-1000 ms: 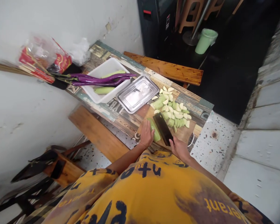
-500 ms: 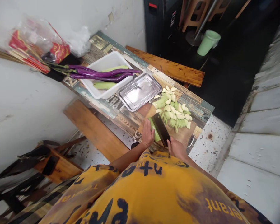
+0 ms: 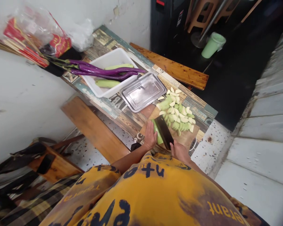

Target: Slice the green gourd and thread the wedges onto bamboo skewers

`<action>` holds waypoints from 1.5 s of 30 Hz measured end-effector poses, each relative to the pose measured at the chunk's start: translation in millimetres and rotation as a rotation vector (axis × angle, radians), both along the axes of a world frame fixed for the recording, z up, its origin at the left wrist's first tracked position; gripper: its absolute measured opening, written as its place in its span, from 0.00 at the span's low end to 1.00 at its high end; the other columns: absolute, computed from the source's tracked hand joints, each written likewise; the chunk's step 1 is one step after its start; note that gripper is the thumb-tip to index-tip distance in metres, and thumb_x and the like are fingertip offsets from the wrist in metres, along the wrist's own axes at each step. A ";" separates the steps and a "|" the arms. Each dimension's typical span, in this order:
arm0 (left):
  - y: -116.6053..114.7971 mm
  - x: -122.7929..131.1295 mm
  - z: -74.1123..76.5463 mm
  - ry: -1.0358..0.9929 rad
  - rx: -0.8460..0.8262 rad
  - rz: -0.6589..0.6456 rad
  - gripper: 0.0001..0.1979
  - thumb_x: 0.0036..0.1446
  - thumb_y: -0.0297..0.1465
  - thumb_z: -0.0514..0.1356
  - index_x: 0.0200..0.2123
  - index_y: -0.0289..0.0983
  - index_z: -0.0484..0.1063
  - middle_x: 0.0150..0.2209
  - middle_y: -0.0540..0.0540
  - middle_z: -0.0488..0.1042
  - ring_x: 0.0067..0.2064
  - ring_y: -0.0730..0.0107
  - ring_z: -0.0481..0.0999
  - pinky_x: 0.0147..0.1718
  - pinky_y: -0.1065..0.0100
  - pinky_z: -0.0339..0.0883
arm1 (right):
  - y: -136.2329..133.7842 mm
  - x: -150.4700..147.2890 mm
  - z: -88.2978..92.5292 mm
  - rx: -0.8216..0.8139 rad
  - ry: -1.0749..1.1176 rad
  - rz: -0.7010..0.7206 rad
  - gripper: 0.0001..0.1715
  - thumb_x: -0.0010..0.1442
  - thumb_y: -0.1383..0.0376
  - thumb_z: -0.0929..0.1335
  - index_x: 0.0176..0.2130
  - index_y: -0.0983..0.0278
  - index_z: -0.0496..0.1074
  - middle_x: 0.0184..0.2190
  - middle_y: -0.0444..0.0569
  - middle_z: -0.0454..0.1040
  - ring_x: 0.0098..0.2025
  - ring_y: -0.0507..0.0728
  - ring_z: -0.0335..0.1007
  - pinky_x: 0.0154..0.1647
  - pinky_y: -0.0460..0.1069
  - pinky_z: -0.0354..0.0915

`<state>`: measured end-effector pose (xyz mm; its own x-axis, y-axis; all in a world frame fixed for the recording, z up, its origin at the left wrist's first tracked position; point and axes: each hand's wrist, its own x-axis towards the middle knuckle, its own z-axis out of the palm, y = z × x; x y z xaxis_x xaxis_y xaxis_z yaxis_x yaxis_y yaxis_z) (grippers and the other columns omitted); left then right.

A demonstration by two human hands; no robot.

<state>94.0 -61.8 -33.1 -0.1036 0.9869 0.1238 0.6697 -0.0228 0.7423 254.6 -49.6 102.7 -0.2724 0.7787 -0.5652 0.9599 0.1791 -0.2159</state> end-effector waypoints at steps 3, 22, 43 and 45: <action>-0.2 0.2 -0.4 -0.018 -0.002 0.006 0.30 0.63 0.37 0.40 0.64 0.30 0.37 0.65 0.35 0.41 0.66 0.57 0.39 0.62 0.52 0.41 | 2.3 -2.9 2.0 -0.041 -0.038 -0.003 0.14 0.64 0.63 0.54 0.40 0.68 0.63 0.29 0.57 0.74 0.30 0.57 0.71 0.27 0.47 0.57; -2.5 1.0 -6.3 -0.043 0.015 0.014 0.30 0.63 0.35 0.41 0.64 0.32 0.36 0.65 0.36 0.41 0.66 0.55 0.40 0.62 0.51 0.42 | -0.5 -17.3 -9.8 -0.056 -0.086 -0.069 0.14 0.64 0.61 0.55 0.40 0.65 0.63 0.26 0.55 0.73 0.27 0.59 0.71 0.25 0.49 0.59; 9.6 -20.7 10.0 0.144 -0.054 -0.243 0.31 0.60 0.41 0.46 0.63 0.33 0.46 0.65 0.35 0.39 0.66 0.53 0.38 0.60 0.48 0.43 | 7.2 -22.5 -47.5 -0.005 0.052 -0.105 0.16 0.64 0.65 0.56 0.44 0.71 0.64 0.32 0.58 0.74 0.33 0.57 0.71 0.32 0.47 0.61; 16.3 -36.5 17.2 0.226 -0.033 -0.392 0.31 0.58 0.44 0.48 0.62 0.36 0.51 0.65 0.36 0.40 0.65 0.52 0.40 0.59 0.47 0.43 | 14.2 -15.1 -45.4 0.013 0.116 -0.104 0.16 0.63 0.65 0.56 0.44 0.71 0.65 0.34 0.58 0.74 0.36 0.57 0.70 0.35 0.47 0.61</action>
